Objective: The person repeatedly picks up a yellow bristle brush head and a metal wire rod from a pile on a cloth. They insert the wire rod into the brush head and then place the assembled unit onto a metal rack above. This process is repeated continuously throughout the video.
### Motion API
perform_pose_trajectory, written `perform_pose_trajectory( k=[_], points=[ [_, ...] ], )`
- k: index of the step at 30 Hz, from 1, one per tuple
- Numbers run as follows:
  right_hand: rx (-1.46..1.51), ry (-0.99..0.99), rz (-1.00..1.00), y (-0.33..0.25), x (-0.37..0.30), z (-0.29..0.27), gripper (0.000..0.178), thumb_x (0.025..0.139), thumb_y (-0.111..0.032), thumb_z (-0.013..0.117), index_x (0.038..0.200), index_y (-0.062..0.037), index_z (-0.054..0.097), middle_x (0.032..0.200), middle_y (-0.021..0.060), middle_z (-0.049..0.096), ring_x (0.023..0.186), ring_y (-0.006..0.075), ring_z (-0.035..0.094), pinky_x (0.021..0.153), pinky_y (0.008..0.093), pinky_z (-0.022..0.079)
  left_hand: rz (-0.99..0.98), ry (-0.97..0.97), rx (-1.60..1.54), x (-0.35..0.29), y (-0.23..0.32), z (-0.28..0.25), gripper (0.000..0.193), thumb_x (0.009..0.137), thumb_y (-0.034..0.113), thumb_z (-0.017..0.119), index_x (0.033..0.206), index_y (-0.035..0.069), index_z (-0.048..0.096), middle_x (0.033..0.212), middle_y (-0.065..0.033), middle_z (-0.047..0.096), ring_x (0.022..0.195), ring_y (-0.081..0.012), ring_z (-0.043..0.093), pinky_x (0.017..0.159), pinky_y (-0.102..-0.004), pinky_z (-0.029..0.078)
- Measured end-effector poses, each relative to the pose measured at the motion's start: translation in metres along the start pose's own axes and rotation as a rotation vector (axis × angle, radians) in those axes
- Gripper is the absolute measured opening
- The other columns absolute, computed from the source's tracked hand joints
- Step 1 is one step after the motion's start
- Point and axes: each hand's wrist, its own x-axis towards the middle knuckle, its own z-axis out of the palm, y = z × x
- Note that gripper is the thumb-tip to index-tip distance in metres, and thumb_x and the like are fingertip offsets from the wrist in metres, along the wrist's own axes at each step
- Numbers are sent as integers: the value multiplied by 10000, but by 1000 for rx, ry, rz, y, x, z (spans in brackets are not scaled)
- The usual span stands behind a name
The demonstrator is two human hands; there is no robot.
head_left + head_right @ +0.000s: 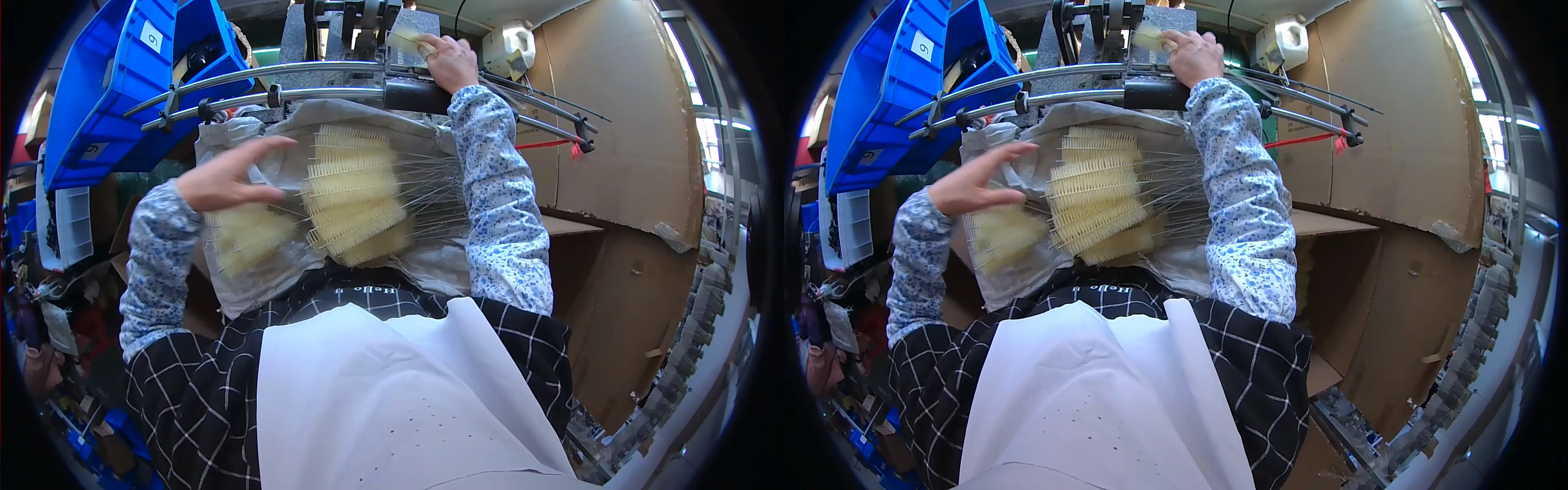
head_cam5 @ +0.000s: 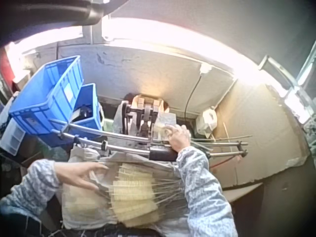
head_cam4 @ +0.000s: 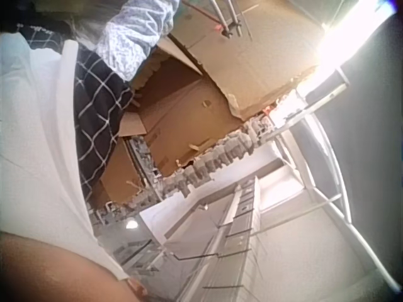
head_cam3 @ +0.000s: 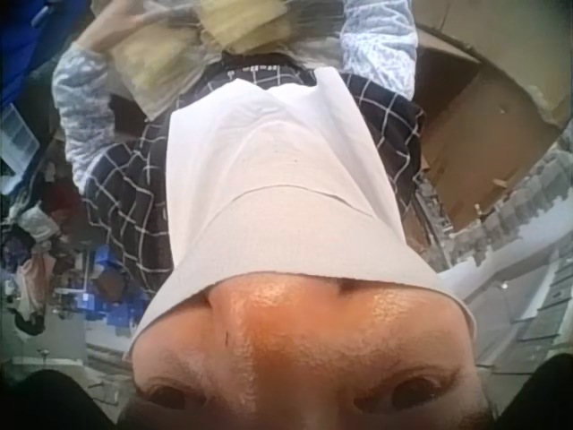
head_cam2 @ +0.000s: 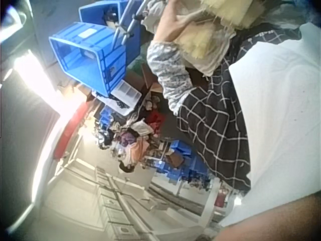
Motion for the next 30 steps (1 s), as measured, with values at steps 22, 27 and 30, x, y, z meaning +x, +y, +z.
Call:
perform_pose_trajectory(
  k=[22, 27, 30],
  points=[
    [75, 222, 197, 36, -19, 8, 351, 747, -198, 535, 1090, -124, 553, 1080, 55, 559, 995, 226, 514, 851, 403, 353, -96, 508, -456, -72, -63, -30, 268, 697, 180, 560, 928, 83, 463, 859, 13, 467, 756, -55, 464, 679, -185, 374],
    [85, 204, 190, 11, -15, 8, 343, 744, -175, 524, 1080, -115, 557, 1078, 54, 559, 999, 224, 511, 848, 411, 353, -4, 798, -347, -119, -29, -52, 268, 721, 138, 505, 976, 66, 463, 910, -12, 460, 816, -83, 448, 729, -200, 352],
    [50, 226, 168, -4, -14, 9, 326, 741, -163, 524, 1059, -106, 564, 1045, 56, 569, 978, 223, 522, 834, 419, 358, 42, 922, -391, -156, -39, -61, 298, 721, 124, 484, 1010, 65, 445, 973, -43, 434, 880, -114, 434, 787, -229, 341]
  ],
)
